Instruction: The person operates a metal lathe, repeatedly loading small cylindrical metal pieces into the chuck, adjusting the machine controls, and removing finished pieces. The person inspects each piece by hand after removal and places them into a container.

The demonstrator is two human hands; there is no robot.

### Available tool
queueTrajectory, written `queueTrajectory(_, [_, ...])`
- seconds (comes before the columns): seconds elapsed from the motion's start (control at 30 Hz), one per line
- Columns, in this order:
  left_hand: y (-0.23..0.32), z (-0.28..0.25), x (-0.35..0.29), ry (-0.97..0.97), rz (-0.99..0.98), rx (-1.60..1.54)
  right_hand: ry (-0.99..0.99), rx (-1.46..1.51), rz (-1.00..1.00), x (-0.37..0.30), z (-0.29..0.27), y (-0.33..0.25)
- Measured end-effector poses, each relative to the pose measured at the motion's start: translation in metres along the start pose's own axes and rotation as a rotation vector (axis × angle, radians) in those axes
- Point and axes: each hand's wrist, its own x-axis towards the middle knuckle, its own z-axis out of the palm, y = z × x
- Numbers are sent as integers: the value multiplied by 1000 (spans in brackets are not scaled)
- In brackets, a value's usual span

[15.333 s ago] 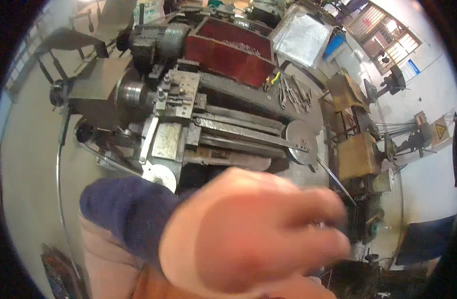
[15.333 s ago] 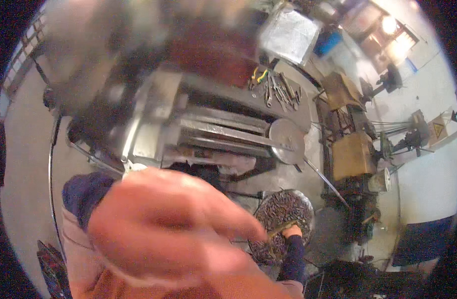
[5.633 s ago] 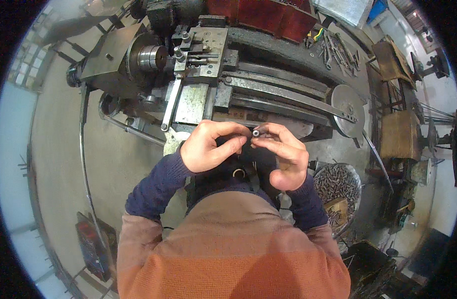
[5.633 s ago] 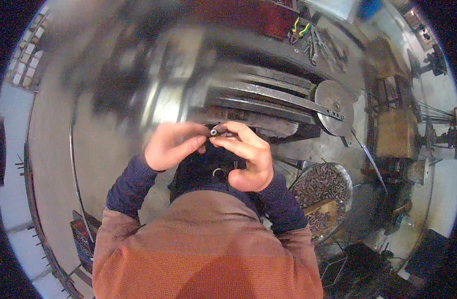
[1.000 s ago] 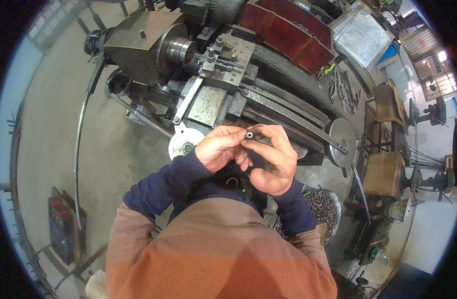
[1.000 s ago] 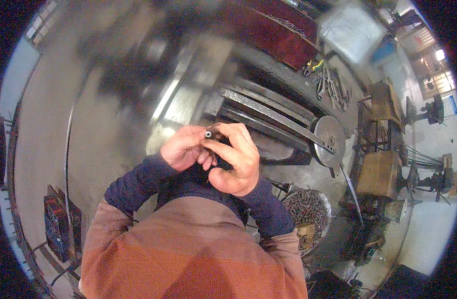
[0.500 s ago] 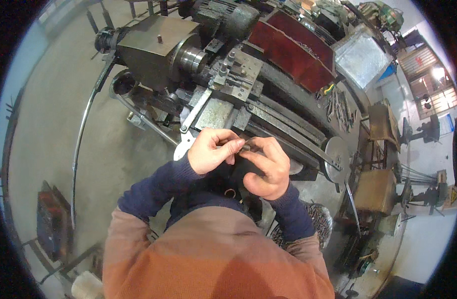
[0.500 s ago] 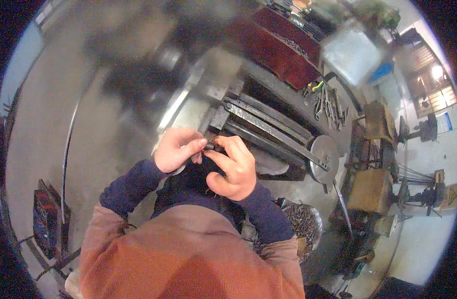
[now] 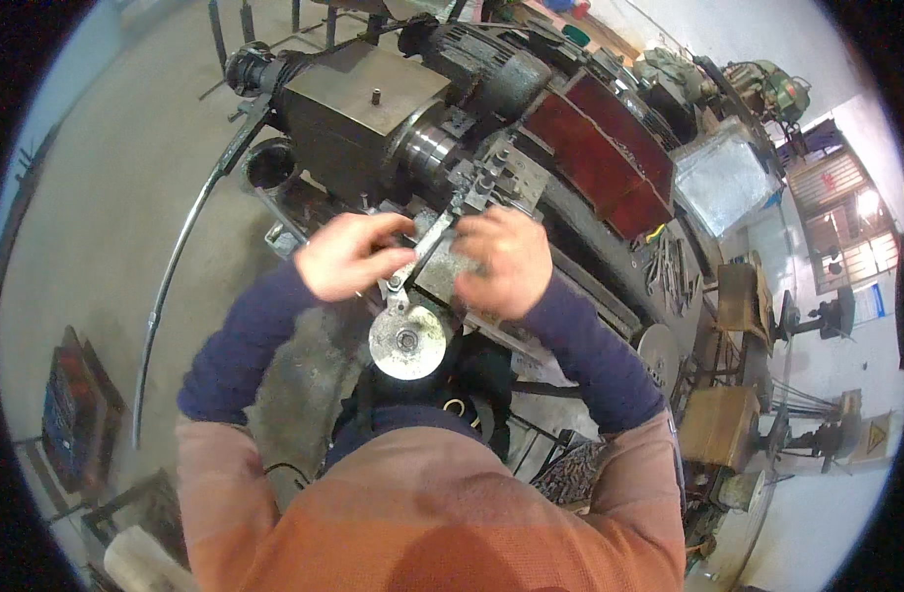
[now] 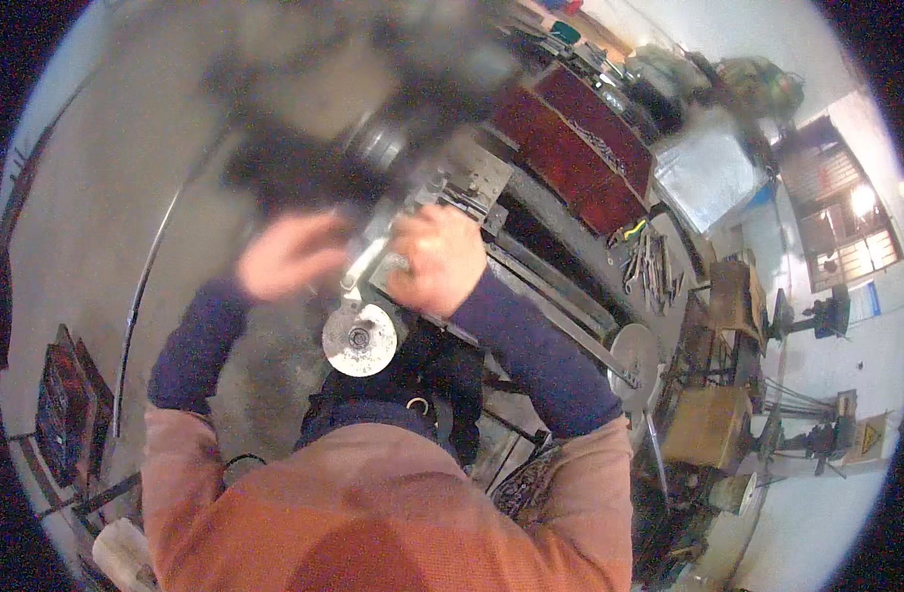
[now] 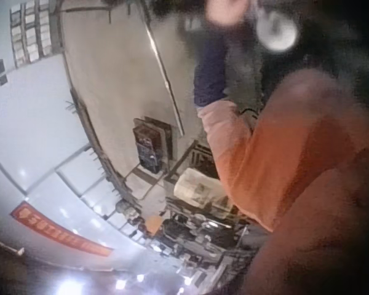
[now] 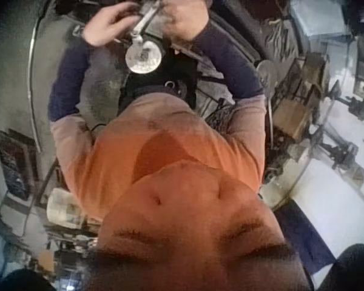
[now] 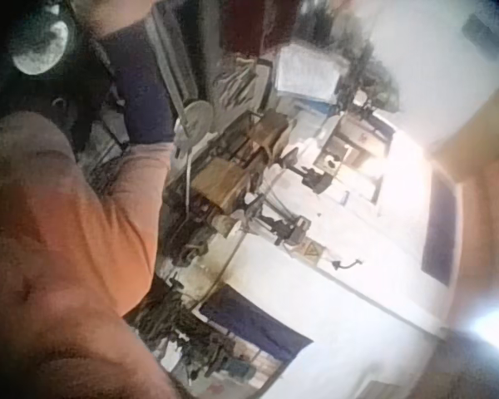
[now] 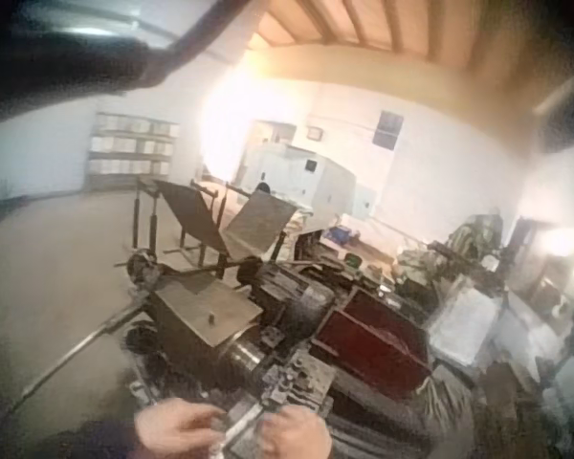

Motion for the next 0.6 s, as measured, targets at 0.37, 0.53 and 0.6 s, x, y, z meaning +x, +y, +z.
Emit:
queueTrajectory(0.37, [-59, -165, -179, 365, -612, 1094, -253, -350, 468, 72, 59, 85])
queueTrajectory(0.53, [-84, -149, -226, 386, -818, 643, -379, -278, 499, 77, 59, 93])
queueTrajectory(0.6, [-107, -138, -234, 453, -757, 648, -403, -283, 489, 79, 60, 96])
